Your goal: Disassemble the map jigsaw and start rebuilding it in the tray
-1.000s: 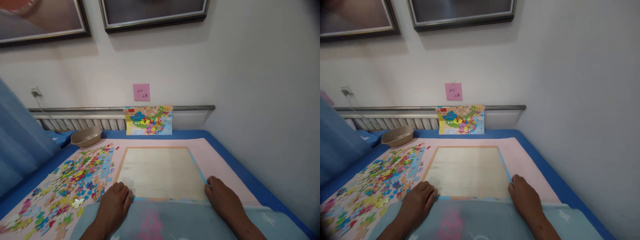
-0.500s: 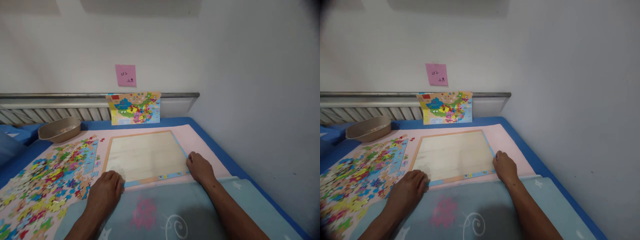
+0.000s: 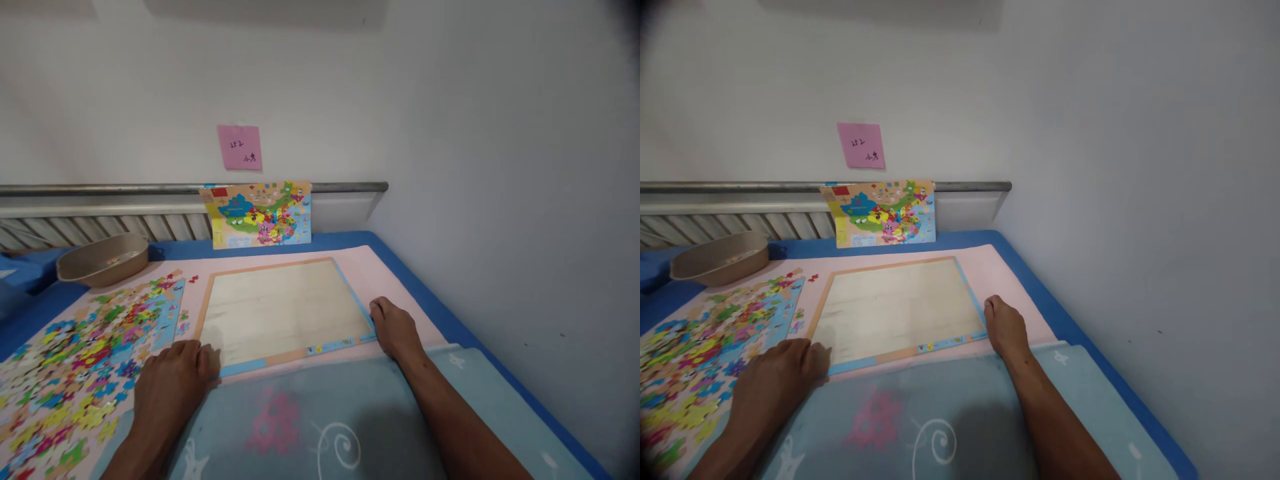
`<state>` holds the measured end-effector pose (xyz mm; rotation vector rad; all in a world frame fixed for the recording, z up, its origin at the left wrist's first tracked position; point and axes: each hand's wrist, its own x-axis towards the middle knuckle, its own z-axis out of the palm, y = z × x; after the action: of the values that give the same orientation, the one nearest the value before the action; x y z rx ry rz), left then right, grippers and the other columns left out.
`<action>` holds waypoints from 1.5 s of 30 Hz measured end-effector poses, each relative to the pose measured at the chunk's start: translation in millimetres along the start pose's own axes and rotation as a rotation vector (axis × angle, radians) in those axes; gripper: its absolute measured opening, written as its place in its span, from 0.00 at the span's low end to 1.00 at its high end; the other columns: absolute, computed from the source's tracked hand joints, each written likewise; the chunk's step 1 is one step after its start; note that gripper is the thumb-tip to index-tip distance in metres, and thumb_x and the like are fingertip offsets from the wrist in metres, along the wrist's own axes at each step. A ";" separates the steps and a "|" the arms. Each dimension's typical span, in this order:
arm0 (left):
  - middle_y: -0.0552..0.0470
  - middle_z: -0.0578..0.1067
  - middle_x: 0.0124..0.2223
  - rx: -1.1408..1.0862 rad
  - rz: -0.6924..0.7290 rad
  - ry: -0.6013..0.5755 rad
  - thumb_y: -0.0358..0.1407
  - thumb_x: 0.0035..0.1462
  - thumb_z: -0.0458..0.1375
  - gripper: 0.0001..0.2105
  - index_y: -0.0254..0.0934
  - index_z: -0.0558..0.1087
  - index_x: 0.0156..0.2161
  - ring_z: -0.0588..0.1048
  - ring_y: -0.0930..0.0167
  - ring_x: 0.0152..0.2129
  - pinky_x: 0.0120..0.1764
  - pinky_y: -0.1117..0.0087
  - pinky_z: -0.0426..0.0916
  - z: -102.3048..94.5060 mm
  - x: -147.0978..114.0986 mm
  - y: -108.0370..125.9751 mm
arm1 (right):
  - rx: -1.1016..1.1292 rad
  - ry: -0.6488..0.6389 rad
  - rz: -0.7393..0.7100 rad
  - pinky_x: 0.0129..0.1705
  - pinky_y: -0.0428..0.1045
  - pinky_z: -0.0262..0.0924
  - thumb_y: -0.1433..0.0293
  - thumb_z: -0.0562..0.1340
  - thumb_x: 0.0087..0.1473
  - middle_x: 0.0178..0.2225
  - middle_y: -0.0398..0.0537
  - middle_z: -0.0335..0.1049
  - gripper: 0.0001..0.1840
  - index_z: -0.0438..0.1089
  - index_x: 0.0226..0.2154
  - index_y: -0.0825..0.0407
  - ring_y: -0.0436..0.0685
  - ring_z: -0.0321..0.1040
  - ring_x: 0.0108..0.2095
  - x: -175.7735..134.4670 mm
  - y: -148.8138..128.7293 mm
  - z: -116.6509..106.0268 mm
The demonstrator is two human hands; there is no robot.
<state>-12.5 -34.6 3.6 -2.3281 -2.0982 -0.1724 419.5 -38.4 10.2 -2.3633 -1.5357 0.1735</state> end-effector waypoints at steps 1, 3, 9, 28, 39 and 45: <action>0.42 0.81 0.38 0.025 -0.013 -0.017 0.42 0.64 0.54 0.13 0.39 0.78 0.36 0.79 0.58 0.39 0.46 0.59 0.69 -0.8 0.1 1.7 | 0.013 0.004 0.002 0.41 0.51 0.53 0.67 0.50 0.73 0.44 0.56 0.83 0.17 0.74 0.44 0.51 0.62 0.75 0.43 0.2 0.7 -0.1; 0.43 0.82 0.38 0.084 -0.023 -0.044 0.41 0.64 0.54 0.13 0.38 0.79 0.37 0.79 0.59 0.38 0.46 0.61 0.68 -1.9 0.2 6.1 | 0.044 0.008 0.002 0.41 0.51 0.54 0.67 0.50 0.73 0.43 0.54 0.83 0.17 0.74 0.42 0.51 0.61 0.75 0.42 0.4 1.9 -0.4; 0.42 0.83 0.40 0.129 -0.025 -0.047 0.40 0.71 0.47 0.19 0.38 0.80 0.38 0.80 0.59 0.39 0.44 0.62 0.66 -1.0 1.0 12.4 | 0.114 0.020 0.009 0.42 0.51 0.55 0.68 0.51 0.71 0.40 0.50 0.83 0.15 0.72 0.38 0.49 0.61 0.75 0.41 -0.1 3.5 -0.2; 0.40 0.83 0.45 0.168 -0.045 0.000 0.40 0.74 0.45 0.23 0.35 0.82 0.41 0.81 0.56 0.42 0.45 0.59 0.67 -0.5 2.0 18.8 | 0.030 0.019 0.059 0.42 0.51 0.55 0.67 0.52 0.73 0.40 0.51 0.84 0.16 0.75 0.42 0.51 0.61 0.77 0.42 -4.3 -3.0 -5.2; 0.37 0.81 0.46 0.137 -0.014 0.081 0.38 0.72 0.48 0.21 0.32 0.83 0.42 0.79 0.56 0.45 0.46 0.60 0.67 4.0 3.8 21.7 | -0.134 -0.043 -0.020 0.39 0.52 0.53 0.63 0.52 0.74 0.47 0.55 0.82 0.17 0.75 0.45 0.51 0.62 0.77 0.46 -8.7 -10.2 -2.2; 0.39 0.81 0.42 0.096 -0.035 0.118 0.38 0.71 0.51 0.18 0.33 0.83 0.39 0.78 0.56 0.43 0.45 0.60 0.65 9.4 2.4 21.5 | -0.192 -0.099 -0.004 0.35 0.53 0.51 0.61 0.54 0.73 0.40 0.57 0.81 0.16 0.72 0.39 0.51 0.66 0.78 0.44 -11.8 -19.0 -10.1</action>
<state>9.8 -33.7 -4.0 -2.1726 -2.0452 -0.1987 400.8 -44.1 25.1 -2.5329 -1.6707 0.1509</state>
